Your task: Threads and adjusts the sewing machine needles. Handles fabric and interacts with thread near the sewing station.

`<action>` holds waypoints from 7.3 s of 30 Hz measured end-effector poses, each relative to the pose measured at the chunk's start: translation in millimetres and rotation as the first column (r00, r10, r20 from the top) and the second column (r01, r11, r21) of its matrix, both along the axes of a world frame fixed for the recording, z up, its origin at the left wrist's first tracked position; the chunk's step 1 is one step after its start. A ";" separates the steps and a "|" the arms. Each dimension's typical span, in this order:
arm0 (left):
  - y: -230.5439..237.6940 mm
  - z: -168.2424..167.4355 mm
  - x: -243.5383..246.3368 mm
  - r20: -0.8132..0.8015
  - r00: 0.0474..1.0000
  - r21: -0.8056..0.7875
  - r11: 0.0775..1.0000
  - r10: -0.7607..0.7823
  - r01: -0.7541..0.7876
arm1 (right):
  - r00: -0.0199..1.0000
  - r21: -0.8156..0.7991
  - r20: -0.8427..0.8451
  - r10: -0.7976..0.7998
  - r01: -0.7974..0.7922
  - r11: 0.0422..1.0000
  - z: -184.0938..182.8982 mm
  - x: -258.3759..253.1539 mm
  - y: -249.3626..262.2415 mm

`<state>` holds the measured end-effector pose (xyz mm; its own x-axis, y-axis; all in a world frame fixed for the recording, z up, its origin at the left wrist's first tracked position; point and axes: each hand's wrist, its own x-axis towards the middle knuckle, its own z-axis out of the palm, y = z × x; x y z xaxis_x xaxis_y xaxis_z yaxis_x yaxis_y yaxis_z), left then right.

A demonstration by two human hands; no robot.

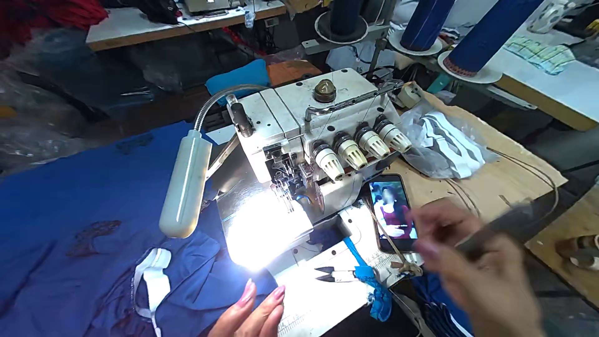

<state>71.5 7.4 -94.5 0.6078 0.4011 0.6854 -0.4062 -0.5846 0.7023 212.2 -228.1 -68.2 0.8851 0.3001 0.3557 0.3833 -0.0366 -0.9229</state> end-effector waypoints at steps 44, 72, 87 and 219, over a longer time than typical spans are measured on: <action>32.9 14.3 -4.9 -0.206 0.908 -0.519 0.827 -0.366 0.215 | 0.351 0.659 -0.516 0.782 -0.421 0.624 -29.6 -40.9 121.4; 75.3 31.3 -5.7 -0.261 0.964 0.023 0.997 -0.059 0.068 | 0.826 0.348 -0.215 0.522 -0.435 0.831 -18.4 -45.4 99.1; 75.4 16.8 76.4 -0.269 0.958 0.102 0.986 -0.100 0.131 | 0.894 0.277 -0.051 0.444 -0.415 0.867 -24.4 -30.1 65.8; 102.6 14.1 121.7 -0.542 0.811 -0.011 0.966 -0.223 0.258 | 0.746 -0.010 0.659 -0.094 0.134 0.991 -39.7 5.9 148.8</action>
<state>193.2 110.0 -80.3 0.9564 0.1627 0.2425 -0.1108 -0.5661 0.8169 218.1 -79.4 -107.9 0.4686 0.2485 0.8477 0.8830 -0.1605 -0.4411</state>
